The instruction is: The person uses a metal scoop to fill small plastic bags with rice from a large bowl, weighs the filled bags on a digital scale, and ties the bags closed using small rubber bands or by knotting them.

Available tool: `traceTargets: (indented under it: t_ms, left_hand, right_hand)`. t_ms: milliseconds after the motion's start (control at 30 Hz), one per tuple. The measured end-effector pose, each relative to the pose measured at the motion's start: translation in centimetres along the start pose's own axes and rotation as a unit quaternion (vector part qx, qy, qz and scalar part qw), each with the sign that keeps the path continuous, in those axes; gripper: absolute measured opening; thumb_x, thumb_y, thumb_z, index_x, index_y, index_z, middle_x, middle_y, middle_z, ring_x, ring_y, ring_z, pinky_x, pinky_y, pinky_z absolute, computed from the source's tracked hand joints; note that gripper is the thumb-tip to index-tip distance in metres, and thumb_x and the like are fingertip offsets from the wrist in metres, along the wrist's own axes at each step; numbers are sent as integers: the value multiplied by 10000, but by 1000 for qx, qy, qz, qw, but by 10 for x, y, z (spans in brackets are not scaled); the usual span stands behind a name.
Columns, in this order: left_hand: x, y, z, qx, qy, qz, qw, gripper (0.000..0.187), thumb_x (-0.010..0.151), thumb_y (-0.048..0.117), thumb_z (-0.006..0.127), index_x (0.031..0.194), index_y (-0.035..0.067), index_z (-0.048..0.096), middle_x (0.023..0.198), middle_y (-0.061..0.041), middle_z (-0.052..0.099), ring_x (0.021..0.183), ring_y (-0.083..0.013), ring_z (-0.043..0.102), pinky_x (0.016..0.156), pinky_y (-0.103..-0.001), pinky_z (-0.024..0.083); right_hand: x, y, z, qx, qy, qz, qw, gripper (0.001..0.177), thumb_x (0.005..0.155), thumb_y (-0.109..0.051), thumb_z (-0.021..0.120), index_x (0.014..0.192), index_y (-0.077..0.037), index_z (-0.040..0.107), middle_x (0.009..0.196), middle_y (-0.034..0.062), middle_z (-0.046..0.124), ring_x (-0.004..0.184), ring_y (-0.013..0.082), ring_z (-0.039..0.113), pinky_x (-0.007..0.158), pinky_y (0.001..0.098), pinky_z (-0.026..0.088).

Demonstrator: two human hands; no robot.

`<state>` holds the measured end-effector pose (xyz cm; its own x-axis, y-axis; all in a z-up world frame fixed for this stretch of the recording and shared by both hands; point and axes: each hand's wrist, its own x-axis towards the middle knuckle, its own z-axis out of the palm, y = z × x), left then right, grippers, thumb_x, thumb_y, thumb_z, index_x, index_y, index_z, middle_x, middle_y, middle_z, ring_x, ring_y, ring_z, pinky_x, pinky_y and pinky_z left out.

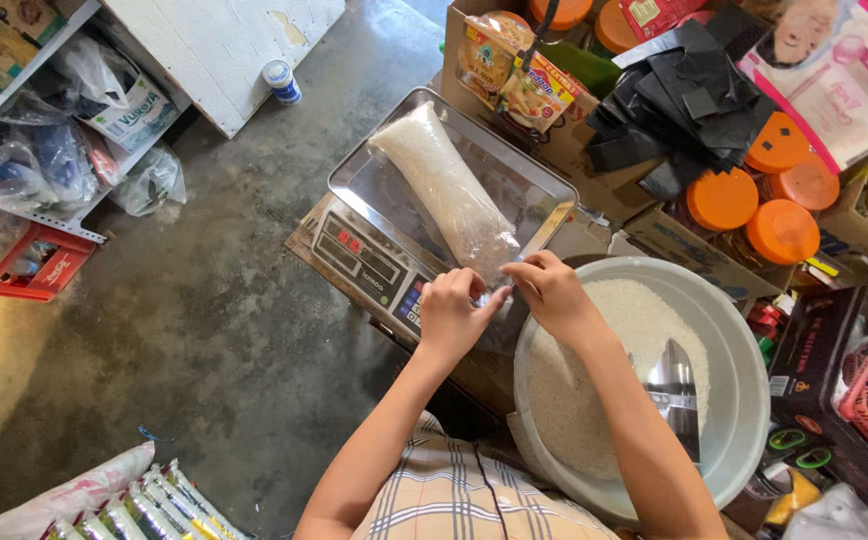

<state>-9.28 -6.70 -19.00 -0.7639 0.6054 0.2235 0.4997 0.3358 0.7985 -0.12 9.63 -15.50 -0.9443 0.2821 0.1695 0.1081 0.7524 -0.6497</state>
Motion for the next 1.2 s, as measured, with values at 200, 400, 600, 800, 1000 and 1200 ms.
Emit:
traceTargets:
  t_ms: [200, 400, 600, 800, 1000, 1200]
  left_hand:
    - [9, -6, 28, 228, 66, 56, 970, 435, 744, 470, 802, 803, 80, 618, 789, -90, 663, 754, -305, 636, 699, -452, 439]
    - [26, -3, 27, 267, 108, 93, 953, 431, 846, 473, 756, 857, 76, 588, 778, -87, 634, 728, -290, 632, 683, -439, 424]
    - [35, -1, 28, 249, 90, 115, 957, 394, 784, 439, 748, 803, 80, 585, 756, -92, 637, 687, -297, 630, 665, -444, 420]
    - [36, -15, 38, 208, 81, 121, 967, 184, 954, 233, 626, 832, 98, 598, 803, -87, 659, 734, -294, 645, 726, -456, 424]
    - [42, -22, 20, -47, 61, 161, 984, 143, 971, 112, 600, 881, 12, 554, 865, -186, 616, 811, -420, 601, 755, -497, 454]
    - [46, -3, -5, -156, 21, 129, 979, 171, 1010, 53, 612, 882, -8, 517, 795, -170, 536, 668, -344, 529, 618, -430, 425]
  right_hand:
    - [11, 0, 1, 3, 3, -28, 1000, 181, 926, -28, 668, 1100, -22, 717, 1046, 149, 708, 885, 319, 712, 779, 393, 575]
    - [22, -2, -1, -3, 31, -53, 998, 162, 910, -6, 671, 1065, 0, 719, 1027, 150, 720, 911, 343, 708, 796, 398, 571]
    - [30, -2, 0, 13, 37, -38, 999, 169, 906, 16, 658, 1061, 8, 723, 1027, 157, 714, 899, 342, 714, 790, 389, 579]
    - [36, 1, 1, -10, 68, -58, 996, 181, 881, 37, 671, 1050, 15, 731, 1046, 175, 717, 935, 362, 707, 814, 397, 572]
    - [40, -3, -12, 14, 70, -17, 997, 165, 871, 45, 666, 1014, 16, 742, 1031, 151, 729, 858, 299, 731, 749, 352, 590]
    - [39, -23, -28, 27, 72, 0, 997, 157, 875, 42, 673, 1013, 14, 743, 1042, 135, 732, 813, 253, 731, 714, 334, 588]
